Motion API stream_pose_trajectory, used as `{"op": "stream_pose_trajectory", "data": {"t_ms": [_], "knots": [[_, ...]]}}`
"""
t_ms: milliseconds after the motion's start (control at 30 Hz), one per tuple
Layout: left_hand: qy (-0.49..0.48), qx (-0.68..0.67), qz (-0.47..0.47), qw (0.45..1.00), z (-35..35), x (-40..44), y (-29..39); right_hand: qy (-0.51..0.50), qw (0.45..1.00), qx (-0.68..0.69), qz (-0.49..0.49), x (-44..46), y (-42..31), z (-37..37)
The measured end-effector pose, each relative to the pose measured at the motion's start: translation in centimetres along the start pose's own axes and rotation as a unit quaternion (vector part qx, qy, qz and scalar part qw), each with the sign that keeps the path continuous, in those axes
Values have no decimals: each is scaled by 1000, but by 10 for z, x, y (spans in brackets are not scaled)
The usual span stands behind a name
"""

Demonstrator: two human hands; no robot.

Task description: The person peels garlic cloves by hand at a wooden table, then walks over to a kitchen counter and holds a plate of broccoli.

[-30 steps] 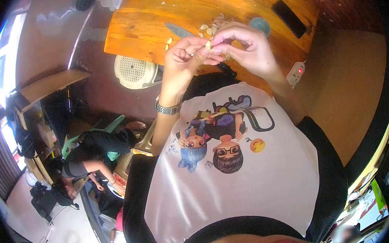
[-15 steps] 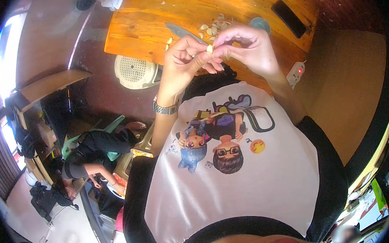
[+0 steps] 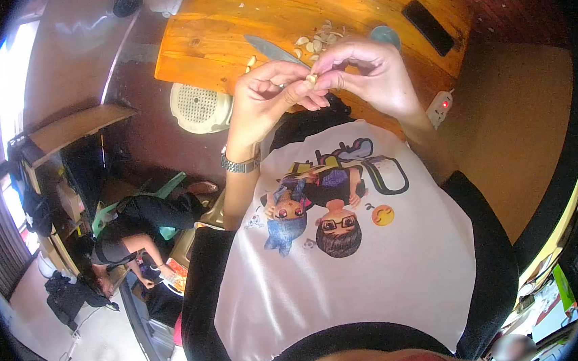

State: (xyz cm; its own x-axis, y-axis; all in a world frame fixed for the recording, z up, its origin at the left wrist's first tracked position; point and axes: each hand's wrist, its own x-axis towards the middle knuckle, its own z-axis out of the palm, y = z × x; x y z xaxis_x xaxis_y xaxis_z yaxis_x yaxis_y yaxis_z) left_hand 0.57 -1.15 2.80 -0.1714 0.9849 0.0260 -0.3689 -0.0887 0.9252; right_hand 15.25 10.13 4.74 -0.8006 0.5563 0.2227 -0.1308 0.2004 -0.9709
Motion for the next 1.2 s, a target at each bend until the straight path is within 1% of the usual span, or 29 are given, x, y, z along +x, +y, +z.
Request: {"op": "stream_pose_trajectory", "data": {"t_ms": [67,167,267,367,567,667,767,867,967,1067,1200], "knots": [[-11,7,10,1000,-3,0,-2,-6,1000,-10,-4,0,-1,0],[-13,-5,24,1000,-1,2,-2,20,999,-33,-14,0,-7,2],[-58,-49,9,997,-6,0,0,5,998,-48,-38,1,-8,0],[-54,-60,2,997,-4,0,-3,18,995,-65,-72,2,-12,2],[-80,-87,-20,993,-2,-1,-7,-3,995,-63,-72,1,-12,1],[-74,-103,-25,992,0,-2,-11,-6,997,-55,-53,0,-13,1],[-44,-114,-38,992,5,-3,-15,-6,987,-138,-78,1,-13,-1],[-30,-115,-32,992,8,-3,-18,-39,985,-151,-77,5,-10,-3],[-31,-116,-30,992,9,-2,-18,-51,982,-166,-78,5,-8,-5],[-32,-105,-40,993,8,-2,-16,-88,974,-186,-94,8,-12,-6],[-39,-117,-38,992,8,-1,-16,-103,970,-197,-99,9,-10,-7]]}}
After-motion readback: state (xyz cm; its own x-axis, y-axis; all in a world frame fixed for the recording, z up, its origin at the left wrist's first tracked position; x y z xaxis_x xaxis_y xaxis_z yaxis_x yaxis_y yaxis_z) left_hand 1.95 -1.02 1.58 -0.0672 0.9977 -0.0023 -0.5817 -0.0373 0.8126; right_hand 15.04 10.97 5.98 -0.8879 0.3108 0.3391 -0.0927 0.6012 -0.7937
